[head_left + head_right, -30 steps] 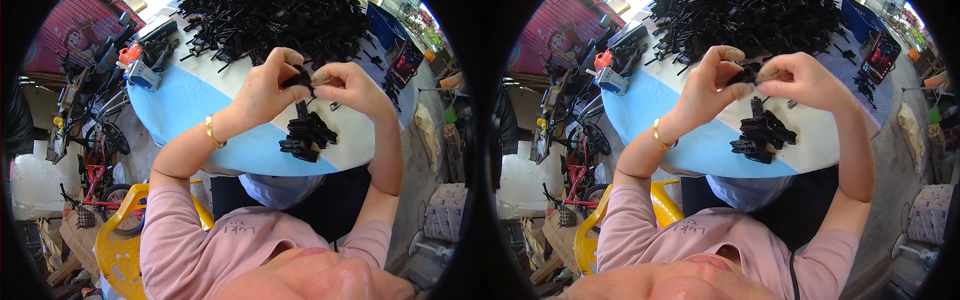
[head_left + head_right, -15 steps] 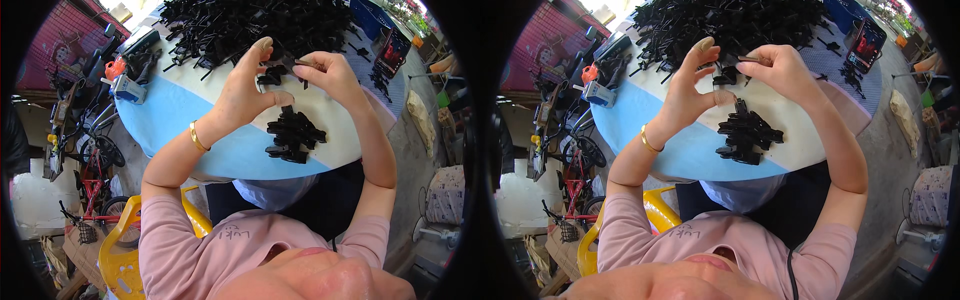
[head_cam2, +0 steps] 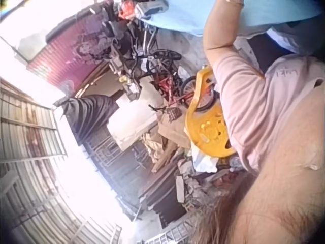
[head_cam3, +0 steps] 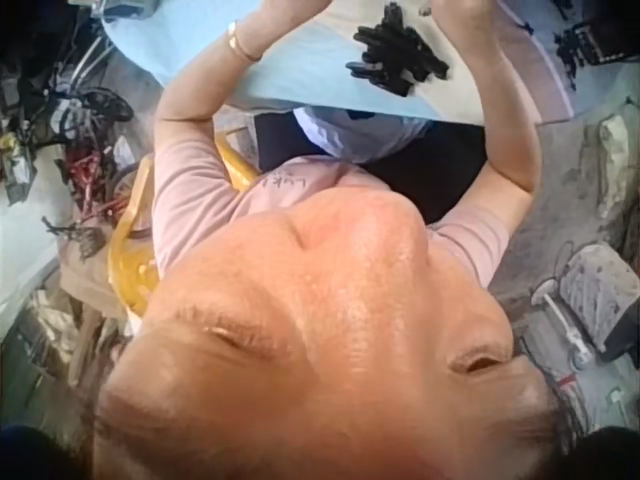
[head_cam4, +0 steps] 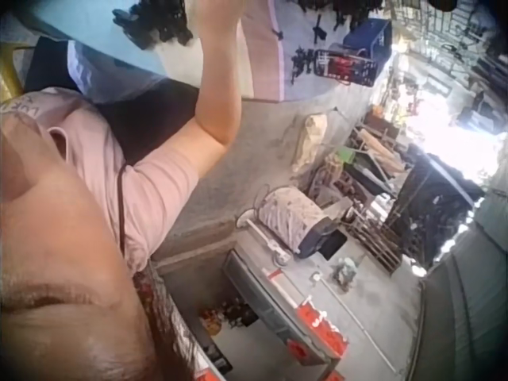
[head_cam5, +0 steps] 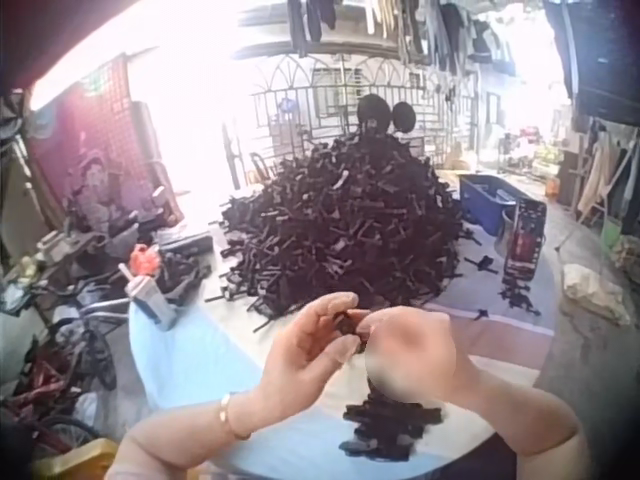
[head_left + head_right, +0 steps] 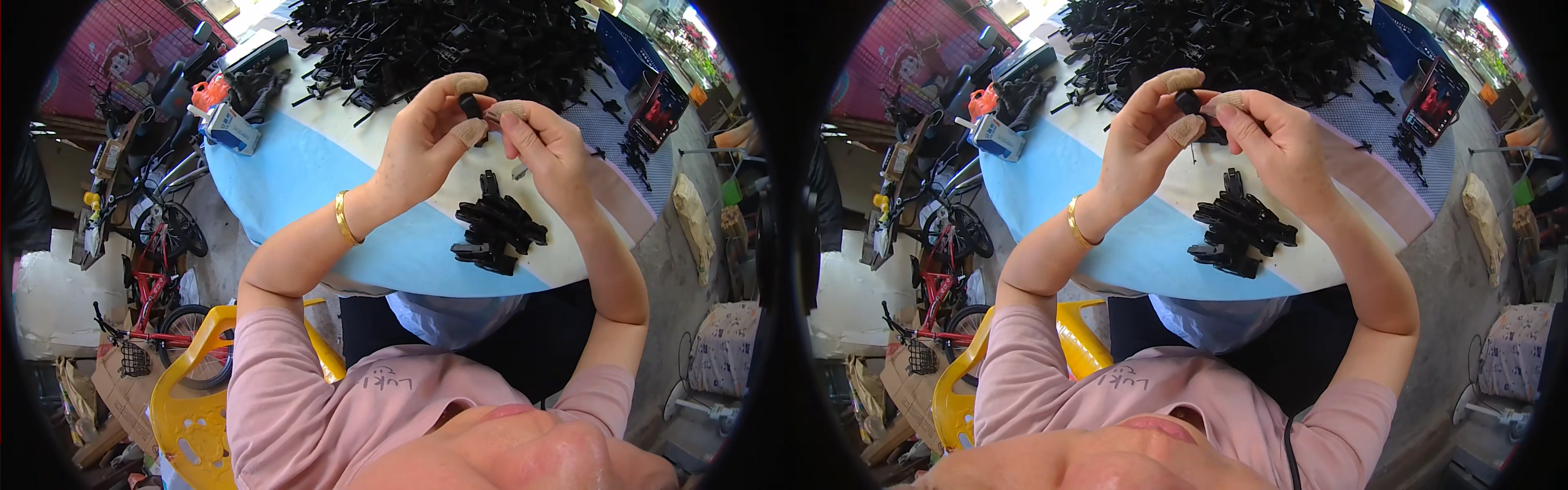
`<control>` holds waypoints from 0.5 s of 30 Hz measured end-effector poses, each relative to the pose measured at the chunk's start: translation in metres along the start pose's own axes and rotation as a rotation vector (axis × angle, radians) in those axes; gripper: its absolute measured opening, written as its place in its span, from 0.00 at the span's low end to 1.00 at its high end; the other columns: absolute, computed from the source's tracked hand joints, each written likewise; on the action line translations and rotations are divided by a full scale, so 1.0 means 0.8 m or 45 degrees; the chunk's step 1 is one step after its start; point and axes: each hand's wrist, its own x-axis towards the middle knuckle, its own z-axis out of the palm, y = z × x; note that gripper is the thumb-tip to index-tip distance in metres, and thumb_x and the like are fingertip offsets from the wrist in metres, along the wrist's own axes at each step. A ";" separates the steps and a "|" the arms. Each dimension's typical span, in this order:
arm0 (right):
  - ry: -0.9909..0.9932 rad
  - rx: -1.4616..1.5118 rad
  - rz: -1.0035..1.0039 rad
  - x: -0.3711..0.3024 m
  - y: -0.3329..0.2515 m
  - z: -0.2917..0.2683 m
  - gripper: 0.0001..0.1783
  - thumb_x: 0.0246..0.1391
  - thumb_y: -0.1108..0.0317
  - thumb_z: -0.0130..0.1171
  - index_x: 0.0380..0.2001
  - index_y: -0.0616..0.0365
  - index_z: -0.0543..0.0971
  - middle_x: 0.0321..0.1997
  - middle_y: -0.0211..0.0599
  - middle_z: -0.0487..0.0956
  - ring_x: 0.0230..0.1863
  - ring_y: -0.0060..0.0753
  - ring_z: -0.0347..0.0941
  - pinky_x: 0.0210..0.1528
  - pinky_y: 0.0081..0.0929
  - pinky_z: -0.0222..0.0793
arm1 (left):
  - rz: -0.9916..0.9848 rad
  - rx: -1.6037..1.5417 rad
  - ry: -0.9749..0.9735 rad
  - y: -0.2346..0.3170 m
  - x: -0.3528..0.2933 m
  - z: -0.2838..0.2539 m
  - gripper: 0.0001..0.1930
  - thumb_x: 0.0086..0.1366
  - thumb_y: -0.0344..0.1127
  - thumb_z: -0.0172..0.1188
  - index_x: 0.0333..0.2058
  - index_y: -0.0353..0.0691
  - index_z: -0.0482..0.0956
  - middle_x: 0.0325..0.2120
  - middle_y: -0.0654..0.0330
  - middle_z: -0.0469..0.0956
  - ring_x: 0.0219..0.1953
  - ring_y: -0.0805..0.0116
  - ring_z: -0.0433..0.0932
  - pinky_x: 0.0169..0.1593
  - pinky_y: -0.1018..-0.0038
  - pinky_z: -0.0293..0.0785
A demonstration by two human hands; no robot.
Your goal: Assembling small black plastic components by hand at a workstation.
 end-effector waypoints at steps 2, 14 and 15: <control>-0.038 -0.064 -0.031 0.000 -0.004 0.000 0.11 0.59 0.68 0.47 0.36 0.63 0.76 0.20 0.23 0.68 0.23 0.10 0.60 0.24 0.09 0.54 | -0.007 0.042 0.006 0.005 -0.002 0.002 0.20 0.58 0.21 0.52 0.50 0.35 0.63 0.41 0.58 0.72 0.40 0.76 0.73 0.45 0.80 0.70; -0.027 -0.125 0.085 -0.007 -0.011 0.008 0.09 0.57 0.70 0.49 0.33 0.64 0.76 0.17 0.21 0.67 0.20 0.10 0.59 0.22 0.09 0.54 | 0.220 0.369 0.101 0.002 -0.006 0.006 0.11 0.55 0.21 0.56 0.38 0.33 0.71 0.30 0.62 0.76 0.31 0.78 0.75 0.36 0.82 0.74; -0.026 -0.137 0.074 -0.008 -0.013 0.007 0.09 0.57 0.70 0.49 0.33 0.64 0.76 0.17 0.21 0.67 0.20 0.10 0.59 0.21 0.10 0.54 | 0.304 0.454 0.093 0.004 -0.005 0.008 0.11 0.55 0.22 0.57 0.38 0.32 0.71 0.30 0.61 0.76 0.30 0.78 0.75 0.35 0.81 0.74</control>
